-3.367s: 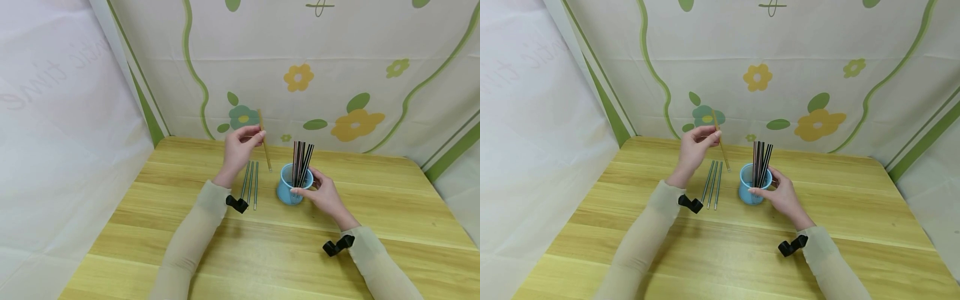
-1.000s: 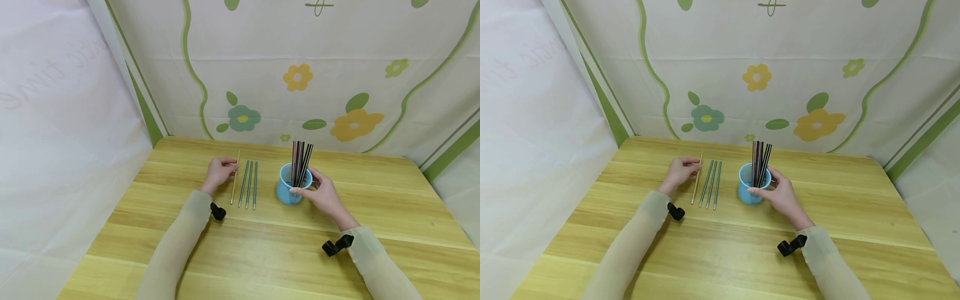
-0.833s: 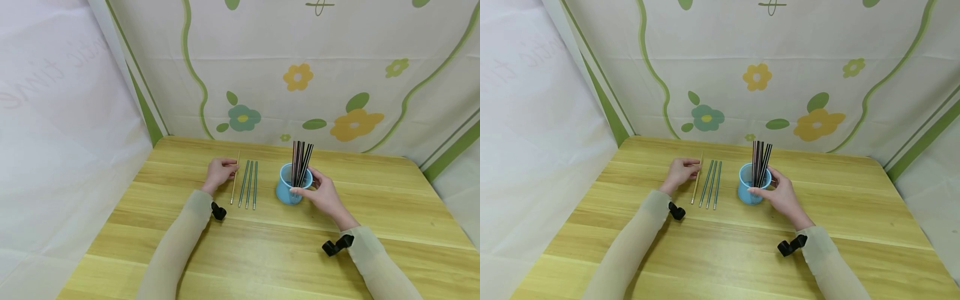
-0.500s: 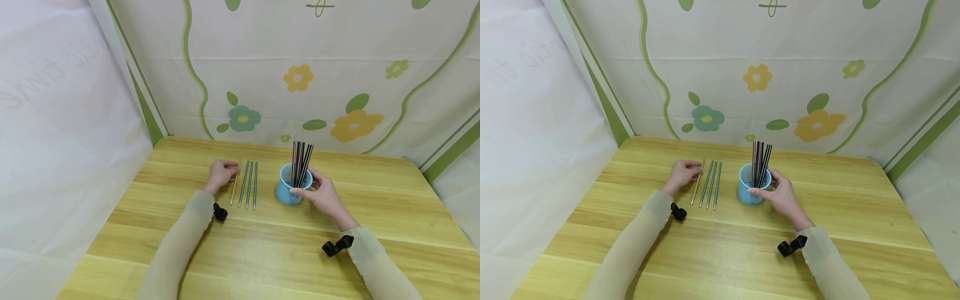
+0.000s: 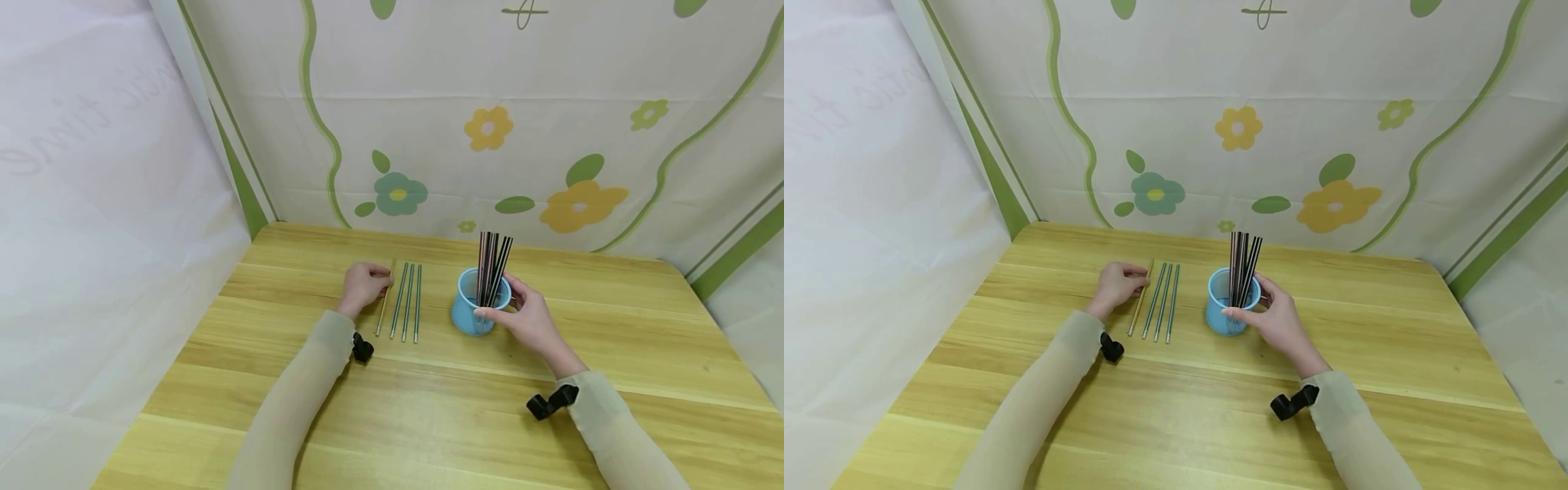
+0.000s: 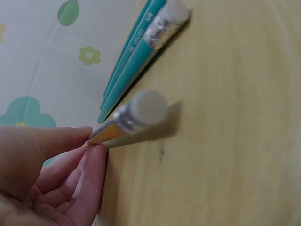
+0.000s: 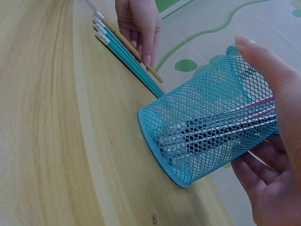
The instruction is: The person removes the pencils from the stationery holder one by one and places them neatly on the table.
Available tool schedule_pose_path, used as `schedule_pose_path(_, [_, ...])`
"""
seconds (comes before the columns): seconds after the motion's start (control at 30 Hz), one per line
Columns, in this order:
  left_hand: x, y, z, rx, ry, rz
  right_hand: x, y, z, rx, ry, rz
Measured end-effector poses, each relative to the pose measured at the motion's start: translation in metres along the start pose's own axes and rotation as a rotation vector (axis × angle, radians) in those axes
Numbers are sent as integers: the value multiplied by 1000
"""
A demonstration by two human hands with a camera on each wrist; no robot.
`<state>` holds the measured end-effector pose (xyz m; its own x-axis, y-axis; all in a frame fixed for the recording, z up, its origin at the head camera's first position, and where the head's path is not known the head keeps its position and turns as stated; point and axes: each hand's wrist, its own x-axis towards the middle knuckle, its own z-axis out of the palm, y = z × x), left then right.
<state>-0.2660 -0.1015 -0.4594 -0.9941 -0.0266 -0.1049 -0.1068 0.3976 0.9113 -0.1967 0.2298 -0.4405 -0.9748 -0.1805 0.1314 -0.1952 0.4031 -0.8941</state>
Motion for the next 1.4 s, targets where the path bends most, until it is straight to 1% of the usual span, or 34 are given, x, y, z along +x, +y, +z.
schedule_pose_path(0.23, [-2,2,3,52,10,11,0,0,0,6,-1,5])
schedule_pose_path(0.6, [-4,3,5,171,42,60,0,1,0,-1,-1,3])
schedule_pose_path(0.7, [-4,4,5,192,51,66,0,1,0,1,1,0])
schedule_pose_path(1.03, [-3,4,5,203,60,56,0,1,1,2,4,-2])
schedule_pose_path(1.3, [-4,5,6,140,50,29,0,0,1,6,4,-1])
schedule_pose_path(1.4, [-4,4,5,133,48,29,0,0,1,2,4,1])
